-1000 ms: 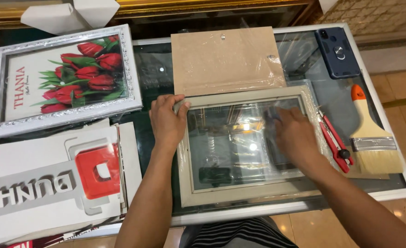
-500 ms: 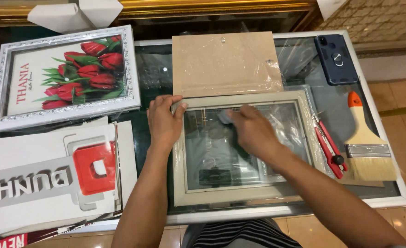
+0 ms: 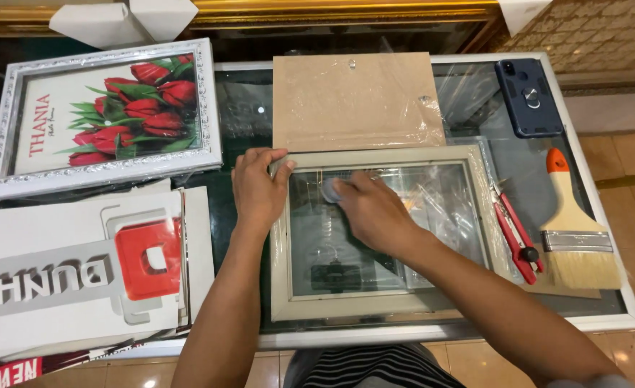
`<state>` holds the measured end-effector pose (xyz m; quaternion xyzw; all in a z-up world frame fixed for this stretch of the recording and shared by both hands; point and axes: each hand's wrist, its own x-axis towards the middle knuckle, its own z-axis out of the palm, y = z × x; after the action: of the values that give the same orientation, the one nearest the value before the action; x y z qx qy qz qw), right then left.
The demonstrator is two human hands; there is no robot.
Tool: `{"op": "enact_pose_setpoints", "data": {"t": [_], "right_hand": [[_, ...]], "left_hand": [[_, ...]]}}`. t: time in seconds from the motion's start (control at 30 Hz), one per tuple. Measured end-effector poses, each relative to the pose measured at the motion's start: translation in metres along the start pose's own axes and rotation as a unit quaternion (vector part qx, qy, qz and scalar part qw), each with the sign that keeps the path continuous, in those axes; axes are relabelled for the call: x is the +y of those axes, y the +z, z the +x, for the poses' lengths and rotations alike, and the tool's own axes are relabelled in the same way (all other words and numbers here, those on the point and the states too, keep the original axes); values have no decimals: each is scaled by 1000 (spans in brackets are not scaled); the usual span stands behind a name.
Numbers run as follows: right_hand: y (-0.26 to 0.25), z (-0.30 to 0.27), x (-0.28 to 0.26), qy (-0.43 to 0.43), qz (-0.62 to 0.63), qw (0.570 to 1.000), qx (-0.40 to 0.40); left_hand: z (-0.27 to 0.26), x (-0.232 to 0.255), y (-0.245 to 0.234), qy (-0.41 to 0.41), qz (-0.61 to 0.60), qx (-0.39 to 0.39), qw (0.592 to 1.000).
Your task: The recorder cleans a glass pane with a cloth and a brush, then inserts a printed artwork and a cardboard backing into a picture frame, securing it with metal clips.
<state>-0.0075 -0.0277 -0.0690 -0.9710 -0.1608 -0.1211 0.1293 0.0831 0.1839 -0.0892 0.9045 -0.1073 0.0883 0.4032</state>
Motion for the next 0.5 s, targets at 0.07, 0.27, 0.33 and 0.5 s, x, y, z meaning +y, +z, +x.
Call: {"op": "enact_pose_setpoints", "data": {"t": [0.07, 0.27, 0.33, 0.5], "right_hand": [[14, 25, -8, -27, 14, 1000, 4], [6, 2, -39, -97, 126, 987, -8], [-16, -29, -51, -111, 142, 983, -21], [-46, -105, -16, -15, 116, 992, -44]], "left_hand": [[0, -4, 2, 5, 5, 4, 1000], [-2, -6, 4, 12, 0, 5, 1000], [0, 0, 2, 13, -5, 8, 1000], [0, 10, -2, 3, 33, 5, 999]]}}
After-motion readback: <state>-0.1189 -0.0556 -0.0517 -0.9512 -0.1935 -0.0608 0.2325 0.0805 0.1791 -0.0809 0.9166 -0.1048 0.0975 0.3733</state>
